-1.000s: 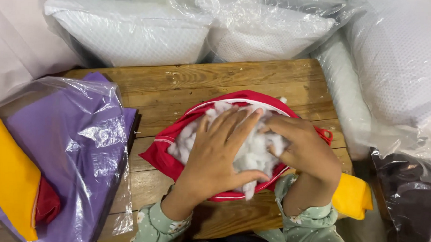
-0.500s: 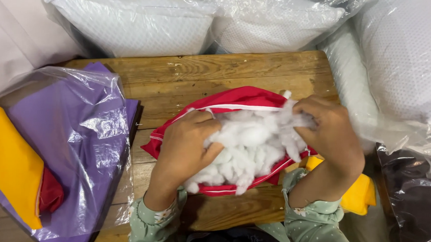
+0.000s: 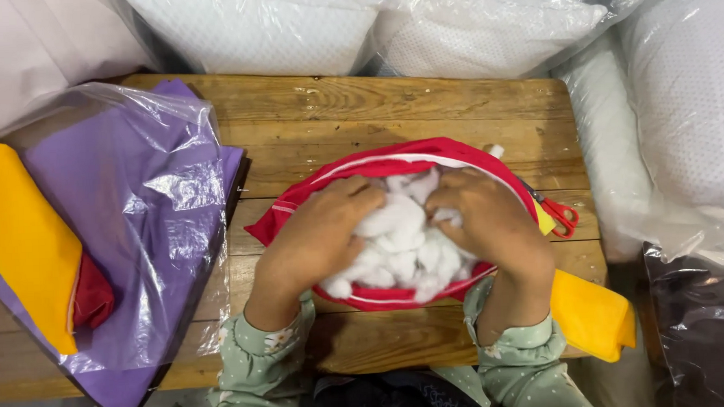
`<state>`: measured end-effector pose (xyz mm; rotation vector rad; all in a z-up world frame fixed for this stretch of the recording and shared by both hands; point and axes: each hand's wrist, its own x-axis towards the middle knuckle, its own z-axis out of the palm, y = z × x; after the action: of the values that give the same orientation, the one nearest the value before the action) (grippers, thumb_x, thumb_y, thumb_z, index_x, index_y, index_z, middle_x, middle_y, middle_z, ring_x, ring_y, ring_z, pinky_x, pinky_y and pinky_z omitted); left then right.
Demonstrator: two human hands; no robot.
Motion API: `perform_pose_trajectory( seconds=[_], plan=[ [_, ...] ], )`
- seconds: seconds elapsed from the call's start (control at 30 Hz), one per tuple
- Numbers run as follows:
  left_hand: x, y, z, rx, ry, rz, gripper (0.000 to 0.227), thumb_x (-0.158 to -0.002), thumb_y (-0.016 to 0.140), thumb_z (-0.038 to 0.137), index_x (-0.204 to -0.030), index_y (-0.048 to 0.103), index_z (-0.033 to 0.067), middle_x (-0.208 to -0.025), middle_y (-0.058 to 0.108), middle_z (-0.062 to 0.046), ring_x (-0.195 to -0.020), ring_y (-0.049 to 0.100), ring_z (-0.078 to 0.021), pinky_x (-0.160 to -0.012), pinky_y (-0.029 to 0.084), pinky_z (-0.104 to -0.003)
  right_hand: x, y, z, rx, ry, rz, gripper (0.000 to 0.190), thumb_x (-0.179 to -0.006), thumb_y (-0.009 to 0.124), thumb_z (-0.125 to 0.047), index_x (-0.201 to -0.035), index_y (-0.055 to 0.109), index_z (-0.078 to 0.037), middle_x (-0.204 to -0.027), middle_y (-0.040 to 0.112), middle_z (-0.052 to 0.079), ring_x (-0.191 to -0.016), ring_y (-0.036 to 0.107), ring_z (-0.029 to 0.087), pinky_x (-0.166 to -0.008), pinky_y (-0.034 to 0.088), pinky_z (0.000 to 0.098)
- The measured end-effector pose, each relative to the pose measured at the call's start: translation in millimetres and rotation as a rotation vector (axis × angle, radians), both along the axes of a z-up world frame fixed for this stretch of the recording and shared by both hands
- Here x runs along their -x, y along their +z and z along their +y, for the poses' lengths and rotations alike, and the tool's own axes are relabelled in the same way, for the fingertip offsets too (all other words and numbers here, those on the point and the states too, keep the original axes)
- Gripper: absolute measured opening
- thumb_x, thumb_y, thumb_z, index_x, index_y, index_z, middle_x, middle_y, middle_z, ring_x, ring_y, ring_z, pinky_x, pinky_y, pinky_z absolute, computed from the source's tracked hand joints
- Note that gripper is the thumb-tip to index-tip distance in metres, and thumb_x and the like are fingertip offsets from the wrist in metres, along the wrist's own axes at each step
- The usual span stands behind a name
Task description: Stuffing a red fabric cushion cover with white polyester fiberfill on a wooden workbench.
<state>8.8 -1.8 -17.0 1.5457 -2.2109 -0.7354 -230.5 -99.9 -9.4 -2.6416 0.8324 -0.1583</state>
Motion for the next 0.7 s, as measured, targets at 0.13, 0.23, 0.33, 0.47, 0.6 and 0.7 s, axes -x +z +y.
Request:
perform_pose_trajectory(
  seconds=[0.13, 0.23, 0.33, 0.47, 0.6, 0.7],
  plan=[
    [-25, 19, 6, 0.007, 0.123, 0.046, 0.038, -0.078, 0.067, 0.009, -0.115, 0.075, 0.0147, -0.106, 0.074, -0.011, -0.102, 0.071, -0.0381, -0.089, 0.056, -0.047, 34, 15, -12, -0.010, -0.225, 0.042, 0.010, -0.080, 0.073, -0.015, -0.087, 0.079, -0.017, -0.090, 0.075, 0.012, -0.093, 0.071, 0.041, -0.084, 0.057, 0.0513],
    [-16, 38, 15, 0.110, -0.057, 0.268, 0.049, -0.084, 0.072, 0.026, -0.121, 0.069, -0.0054, -0.126, 0.066, -0.034, -0.119, 0.062, -0.0531, -0.103, 0.048, -0.055, 33, 44, 10, -0.037, -0.196, -0.161, 0.017, -0.088, 0.071, -0.018, -0.103, 0.077, -0.014, -0.103, 0.074, 0.015, -0.103, 0.070, 0.043, -0.088, 0.055, 0.0523],
    [6, 34, 15, 0.155, -0.138, 0.305, 0.057, -0.085, 0.073, 0.024, -0.131, 0.062, -0.0073, -0.136, 0.059, -0.034, -0.131, 0.053, -0.0531, -0.111, 0.041, -0.058, 22, 53, 30, -0.044, -0.042, -0.273, 0.048, -0.082, 0.080, -0.034, -0.124, 0.068, -0.015, -0.126, 0.065, 0.016, -0.127, 0.058, 0.044, -0.106, 0.045, 0.0553],
    [24, -24, -9, 0.049, -0.017, -0.027, 0.064, -0.081, 0.075, 0.017, -0.139, 0.057, -0.0016, -0.138, 0.057, -0.026, -0.134, 0.050, -0.0472, -0.113, 0.040, -0.052, -15, 11, 23, 0.015, 0.075, 0.022, 0.061, -0.070, 0.087, -0.039, -0.124, 0.068, -0.018, -0.124, 0.063, 0.012, -0.131, 0.049, 0.040, -0.108, 0.041, 0.0553],
    [-3, 7, -4, 0.050, 0.008, 0.140, 0.073, -0.084, 0.077, 0.029, -0.146, 0.051, -0.0018, -0.141, 0.055, -0.032, -0.134, 0.050, -0.0520, -0.114, 0.037, -0.057, -22, -40, -2, 0.089, -0.054, 0.343, 0.060, -0.068, 0.086, -0.033, -0.123, 0.070, -0.017, -0.127, 0.063, 0.006, -0.130, 0.048, 0.030, -0.105, 0.044, 0.0516],
    [-18, 41, 19, 0.095, 0.004, 0.331, 0.075, -0.085, 0.079, 0.035, -0.145, 0.050, -0.0007, -0.142, 0.055, -0.033, -0.135, 0.050, -0.0526, -0.113, 0.039, -0.058, -3, -8, -7, 0.057, -0.005, 0.165, 0.052, -0.073, 0.082, -0.023, -0.121, 0.071, -0.007, -0.124, 0.065, 0.015, -0.125, 0.054, 0.039, -0.103, 0.047, 0.0513]
  ],
)
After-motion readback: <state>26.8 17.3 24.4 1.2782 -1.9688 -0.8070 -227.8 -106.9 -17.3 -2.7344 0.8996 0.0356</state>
